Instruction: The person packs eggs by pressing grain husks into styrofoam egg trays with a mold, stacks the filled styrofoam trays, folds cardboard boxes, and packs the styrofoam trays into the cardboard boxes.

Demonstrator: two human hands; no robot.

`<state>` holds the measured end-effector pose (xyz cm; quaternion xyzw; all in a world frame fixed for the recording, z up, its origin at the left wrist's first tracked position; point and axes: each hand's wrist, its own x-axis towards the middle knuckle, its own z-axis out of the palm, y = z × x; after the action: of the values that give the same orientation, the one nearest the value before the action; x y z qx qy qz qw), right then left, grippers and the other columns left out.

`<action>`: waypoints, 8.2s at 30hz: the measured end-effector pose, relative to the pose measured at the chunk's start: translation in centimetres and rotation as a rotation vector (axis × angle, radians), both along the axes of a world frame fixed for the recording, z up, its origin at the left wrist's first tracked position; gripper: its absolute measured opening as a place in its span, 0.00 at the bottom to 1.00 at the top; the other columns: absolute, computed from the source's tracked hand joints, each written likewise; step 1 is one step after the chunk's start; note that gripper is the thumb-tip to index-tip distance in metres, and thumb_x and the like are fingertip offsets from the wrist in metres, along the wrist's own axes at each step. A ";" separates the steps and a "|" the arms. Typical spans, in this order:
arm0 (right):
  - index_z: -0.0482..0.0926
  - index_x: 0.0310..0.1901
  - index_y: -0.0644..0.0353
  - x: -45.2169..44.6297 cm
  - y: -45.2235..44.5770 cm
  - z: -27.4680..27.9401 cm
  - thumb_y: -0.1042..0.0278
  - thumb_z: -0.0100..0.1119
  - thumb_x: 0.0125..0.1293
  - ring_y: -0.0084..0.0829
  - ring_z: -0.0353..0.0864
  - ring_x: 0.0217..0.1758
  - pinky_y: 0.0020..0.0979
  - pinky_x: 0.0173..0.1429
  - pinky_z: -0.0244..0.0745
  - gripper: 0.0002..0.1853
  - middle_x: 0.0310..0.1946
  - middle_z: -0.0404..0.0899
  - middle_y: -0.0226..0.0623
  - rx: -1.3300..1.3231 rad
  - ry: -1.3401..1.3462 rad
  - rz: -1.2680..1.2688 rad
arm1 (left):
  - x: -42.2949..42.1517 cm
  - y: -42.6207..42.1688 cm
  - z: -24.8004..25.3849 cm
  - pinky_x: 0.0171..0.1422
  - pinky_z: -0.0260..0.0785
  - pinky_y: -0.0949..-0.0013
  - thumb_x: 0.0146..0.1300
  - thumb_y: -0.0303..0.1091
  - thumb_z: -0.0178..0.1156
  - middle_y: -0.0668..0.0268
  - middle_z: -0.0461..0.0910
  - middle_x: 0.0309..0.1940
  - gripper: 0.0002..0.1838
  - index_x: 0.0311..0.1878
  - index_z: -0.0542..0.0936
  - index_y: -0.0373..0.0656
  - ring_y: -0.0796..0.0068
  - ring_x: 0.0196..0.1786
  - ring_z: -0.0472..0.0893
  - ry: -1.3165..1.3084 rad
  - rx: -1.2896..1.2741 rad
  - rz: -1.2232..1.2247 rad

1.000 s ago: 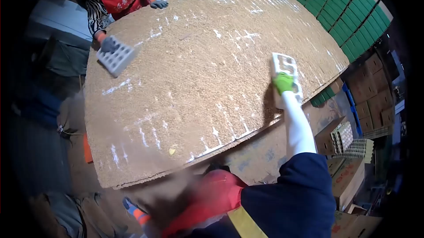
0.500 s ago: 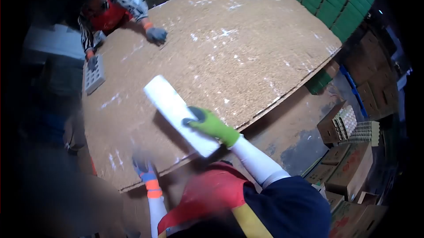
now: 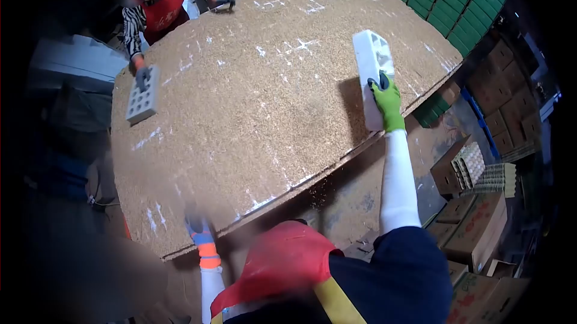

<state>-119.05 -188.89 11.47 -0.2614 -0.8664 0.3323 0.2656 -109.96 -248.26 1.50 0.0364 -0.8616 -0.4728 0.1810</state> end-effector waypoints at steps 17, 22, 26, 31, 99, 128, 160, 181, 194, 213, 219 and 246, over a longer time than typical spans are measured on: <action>0.78 0.44 0.68 -5.6 -23.3 -13.8 0.71 0.53 0.56 0.38 0.76 0.41 0.46 0.41 0.79 0.15 0.41 0.75 0.45 1.614 -0.087 0.373 | -2.1 -2.5 0.5 0.63 0.64 0.62 0.65 0.29 0.56 0.56 0.66 0.62 0.25 0.64 0.64 0.35 0.63 0.62 0.67 0.055 -0.183 0.152; 0.79 0.45 0.59 -5.3 11.3 -11.5 0.66 0.45 0.61 0.43 0.80 0.44 0.48 0.40 0.75 0.15 0.39 0.81 0.49 1.048 -0.617 -0.283 | -2.0 -6.4 -4.3 0.60 0.66 0.64 0.64 0.28 0.58 0.56 0.71 0.55 0.21 0.60 0.69 0.34 0.64 0.57 0.70 -0.020 -0.320 0.052; 0.79 0.48 0.61 3.1 17.9 -6.1 0.55 0.52 0.59 0.44 0.79 0.49 0.44 0.51 0.72 0.21 0.44 0.80 0.49 0.343 -0.671 -0.452 | -2.3 -3.5 -3.2 0.60 0.67 0.62 0.63 0.28 0.55 0.52 0.71 0.55 0.22 0.60 0.68 0.34 0.60 0.56 0.72 0.159 -0.584 -0.172; 0.68 0.61 0.64 11.9 9.7 -1.2 0.55 0.54 0.67 0.28 0.75 0.51 0.33 0.57 0.70 0.27 0.51 0.76 0.38 -0.853 0.489 0.049 | -3.6 2.3 -0.4 0.66 0.61 0.62 0.62 0.26 0.58 0.52 0.65 0.61 0.19 0.55 0.72 0.31 0.60 0.64 0.66 -0.127 -0.281 -0.189; 0.32 0.70 0.70 9.1 -57.9 -10.4 0.28 0.58 0.51 0.50 0.38 0.76 0.43 0.75 0.40 0.64 0.71 0.36 0.62 -0.722 -0.292 -0.464 | 0.6 -42.5 -3.0 0.59 0.69 0.60 0.66 0.55 0.51 0.55 0.76 0.54 0.30 0.59 0.70 0.37 0.60 0.53 0.77 -0.773 0.991 -0.017; 0.52 0.66 0.55 10.6 -38.7 -6.3 0.79 0.65 0.54 0.32 0.72 0.55 0.32 0.58 0.72 0.41 0.55 0.68 0.40 -0.894 0.596 -0.127 | 3.9 -24.7 1.8 0.60 0.69 0.59 0.68 0.47 0.50 0.55 0.71 0.59 0.29 0.66 0.62 0.39 0.59 0.56 0.76 -0.791 1.118 -0.225; 0.74 0.33 0.57 -7.0 -57.5 -13.5 0.56 0.65 0.60 0.22 0.69 0.29 0.29 0.31 0.67 0.15 0.27 0.73 0.29 -1.041 0.138 0.028 | -21.2 -34.5 -4.9 0.52 0.70 0.64 0.64 0.35 0.47 0.56 0.78 0.48 0.19 0.56 0.75 0.42 0.63 0.48 0.78 -0.161 -0.572 0.126; 0.44 0.68 0.73 -12.2 -62.3 -12.7 0.44 0.76 0.40 0.37 0.70 0.57 0.37 0.54 0.72 0.65 0.61 0.63 0.53 -1.054 0.187 -0.467 | -24.8 -48.7 -8.7 0.65 0.64 0.55 0.63 0.54 0.55 0.58 0.69 0.63 0.34 0.67 0.64 0.43 0.59 0.62 0.71 -0.906 1.083 -0.389; 0.38 0.64 0.57 -8.8 -63.3 -4.9 0.77 0.69 0.53 0.28 0.78 0.36 0.27 0.39 0.78 0.49 0.42 0.73 0.43 -1.502 0.393 0.041 | -6.9 -48.6 -9.4 0.69 0.60 0.54 0.67 0.55 0.48 0.58 0.61 0.68 0.36 0.71 0.54 0.46 0.56 0.65 0.67 -0.704 1.381 -0.247; 0.66 0.58 0.65 7.3 -13.0 -4.4 0.49 0.70 0.52 0.35 0.77 0.42 0.35 0.46 0.77 0.38 0.44 0.76 0.42 -1.068 0.439 -0.361 | -7.3 2.8 4.9 0.69 0.55 0.59 0.62 0.42 0.59 0.52 0.55 0.68 0.37 0.70 0.56 0.43 0.57 0.69 0.59 -0.201 0.532 -0.549; 0.71 0.56 0.63 9.2 -5.4 -4.5 0.32 0.62 0.52 0.40 0.76 0.42 0.41 0.38 0.74 0.42 0.46 0.76 0.45 -0.929 -0.105 -0.432 | -7.4 5.4 2.3 0.56 0.66 0.70 0.64 0.35 0.60 0.61 0.75 0.53 0.26 0.61 0.64 0.37 0.73 0.52 0.74 -0.616 0.291 -0.555; 0.74 0.48 0.54 -31.2 -59.9 -18.2 0.57 0.56 0.66 0.26 0.70 0.32 0.30 0.41 0.74 0.13 0.31 0.64 0.29 -1.575 0.032 0.076 | -46.3 -53.4 -17.9 0.61 0.66 0.66 0.63 0.45 0.56 0.63 0.75 0.54 0.22 0.57 0.74 0.43 0.67 0.57 0.73 -0.296 -0.026 0.225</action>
<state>-150.28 -248.75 -6.72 -0.3379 -0.3804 0.8609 0.0033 -156.21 -301.64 -16.41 0.1993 -0.8753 -0.4280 0.1044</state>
